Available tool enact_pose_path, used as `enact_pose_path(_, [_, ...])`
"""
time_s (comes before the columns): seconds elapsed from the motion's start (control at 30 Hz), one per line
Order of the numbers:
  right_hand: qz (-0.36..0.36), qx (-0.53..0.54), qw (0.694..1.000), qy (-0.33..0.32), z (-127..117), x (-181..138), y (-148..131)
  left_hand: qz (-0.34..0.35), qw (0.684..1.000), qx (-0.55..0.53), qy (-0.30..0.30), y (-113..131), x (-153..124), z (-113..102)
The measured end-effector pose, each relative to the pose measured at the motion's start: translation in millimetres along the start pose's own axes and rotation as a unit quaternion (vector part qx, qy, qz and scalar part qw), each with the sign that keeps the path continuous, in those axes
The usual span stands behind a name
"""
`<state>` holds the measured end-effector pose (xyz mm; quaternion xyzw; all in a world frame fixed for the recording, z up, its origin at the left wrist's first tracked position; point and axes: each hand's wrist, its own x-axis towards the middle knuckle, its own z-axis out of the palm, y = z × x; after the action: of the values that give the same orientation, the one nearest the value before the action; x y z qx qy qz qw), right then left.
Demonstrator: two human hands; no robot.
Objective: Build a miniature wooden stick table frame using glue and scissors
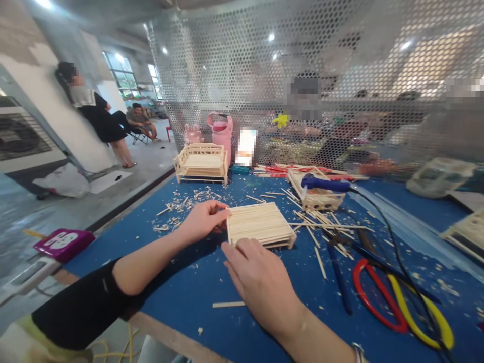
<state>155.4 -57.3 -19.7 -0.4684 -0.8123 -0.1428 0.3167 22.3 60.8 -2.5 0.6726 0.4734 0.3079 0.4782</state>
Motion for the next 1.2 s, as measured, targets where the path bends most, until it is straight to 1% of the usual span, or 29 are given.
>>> enact_pose_path(0.1, [0.002, 0.040, 0.999, 0.036, 2.9, 0.1, 1.3, 0.005, 1.000, -0.019, -0.017, -0.8, 1.6, -2.2])
enact_pose_path(0.23, [0.016, 0.074, 0.994, 0.074, 2.9, -4.1, 3.5, -0.043, 0.991, -0.109, -0.065, -2.9, 7.5, -9.2])
enact_pose_path(0.3, [0.026, 0.076, 0.994, 0.079, 3.1, -5.5, 4.1, -0.050, 0.990, -0.111, -0.064, -5.3, 10.6, -13.5])
enact_pose_path(0.37, [0.032, 0.069, 0.993, 0.086, 3.8, -6.3, 4.2, -0.026, 0.997, -0.066, -0.042, -8.0, 12.7, -17.5])
enact_pose_path(0.43, [0.036, 0.060, 0.993, 0.091, 4.7, -6.5, 3.9, 0.023, 0.999, -0.003, -0.031, -10.6, 13.9, -21.0])
enact_pose_path(0.53, [0.048, 0.064, 0.993, 0.090, 5.1, -5.8, 3.1, 0.115, 0.989, 0.079, -0.049, -13.7, 15.8, -24.5])
enact_pose_path(0.6, [0.065, 0.078, 0.992, 0.080, 4.5, -4.8, 2.2, 0.155, 0.980, 0.112, -0.061, -15.9, 17.6, -25.1])
enact_pose_path(0.7, [0.093, 0.098, 0.988, 0.069, 2.7, -3.3, 0.3, 0.156, 0.978, 0.116, -0.069, -20.0, 20.7, -24.0])
enact_pose_path(0.87, [0.110, 0.097, 0.987, 0.059, -0.3, -4.4, -0.8, 0.143, 0.983, 0.097, -0.068, -25.4, 24.2, -22.1])
enact_pose_path(1.0, [0.185, 0.053, 0.980, 0.060, -3.1, -14.3, 2.7, 0.142, 0.984, 0.080, -0.064, -26.3, 24.6, -22.7])
enact_pose_path(1.07, [0.226, 0.018, 0.971, 0.073, -6.6, -20.4, 4.8, 0.145, 0.984, 0.078, -0.074, -25.1, 23.2, -24.2])
enact_pose_path(1.13, [0.264, -0.004, 0.959, 0.104, -13.0, -24.4, 6.2, 0.144, 0.980, 0.082, -0.107, -22.5, 20.8, -26.3])
enact_pose_path(1.2, [0.297, 0.001, 0.947, 0.122, -22.9, -25.6, 7.3, 0.134, 0.975, 0.084, -0.155, -19.1, 17.9, -28.1])
